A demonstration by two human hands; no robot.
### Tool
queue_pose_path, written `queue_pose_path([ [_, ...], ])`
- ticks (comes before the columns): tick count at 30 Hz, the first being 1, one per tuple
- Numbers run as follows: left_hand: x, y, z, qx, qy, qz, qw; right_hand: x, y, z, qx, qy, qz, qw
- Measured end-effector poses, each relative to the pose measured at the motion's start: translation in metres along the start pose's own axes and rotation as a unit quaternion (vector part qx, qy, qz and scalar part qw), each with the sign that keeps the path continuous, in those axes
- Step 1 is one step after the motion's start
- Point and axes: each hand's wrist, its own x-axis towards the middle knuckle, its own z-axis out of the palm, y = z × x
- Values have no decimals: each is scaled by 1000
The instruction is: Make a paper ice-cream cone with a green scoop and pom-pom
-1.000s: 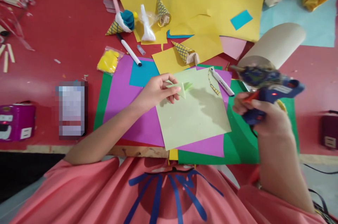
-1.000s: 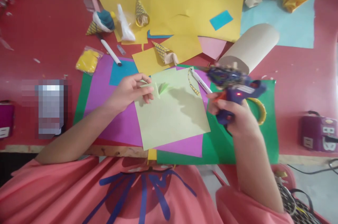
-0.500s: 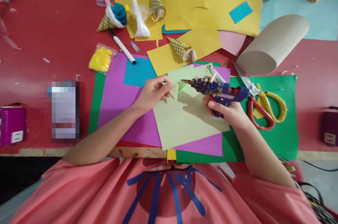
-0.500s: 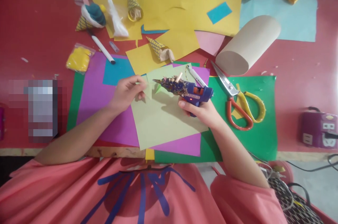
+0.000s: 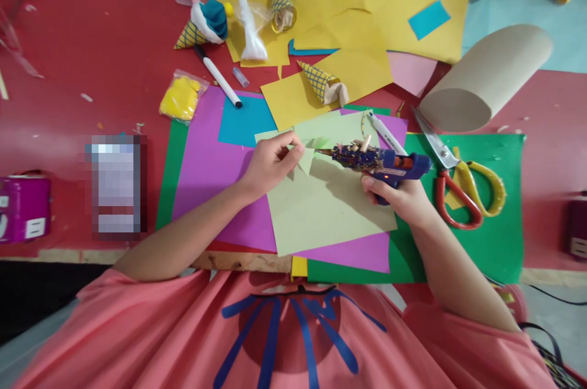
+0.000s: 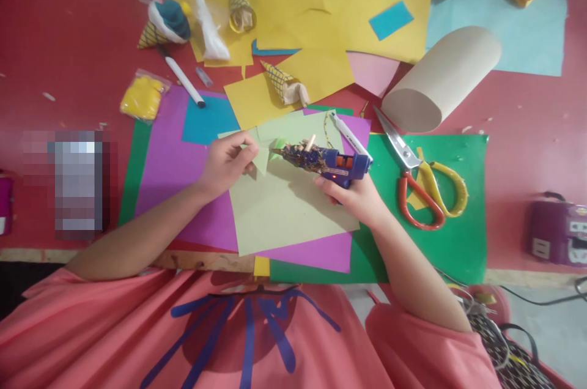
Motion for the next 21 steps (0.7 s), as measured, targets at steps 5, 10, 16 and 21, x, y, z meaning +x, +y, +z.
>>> queue_pose_path([
  [5, 0, -1, 0, 7, -3, 6, 1000, 2, 1, 0, -9, -7, -2, 1000],
  [10, -1, -1, -1, 9, -1, 4, 1000, 1, 1, 0, -13, -18, -2, 1000],
  [16, -2, 1, -1, 3, -4, -30, 1000, 1, 0, 1, -1, -21, -2, 1000],
  [21, -3, 0, -1, -13, 1, -36, 999, 0, -2, -5, -12, -88, -4, 996],
])
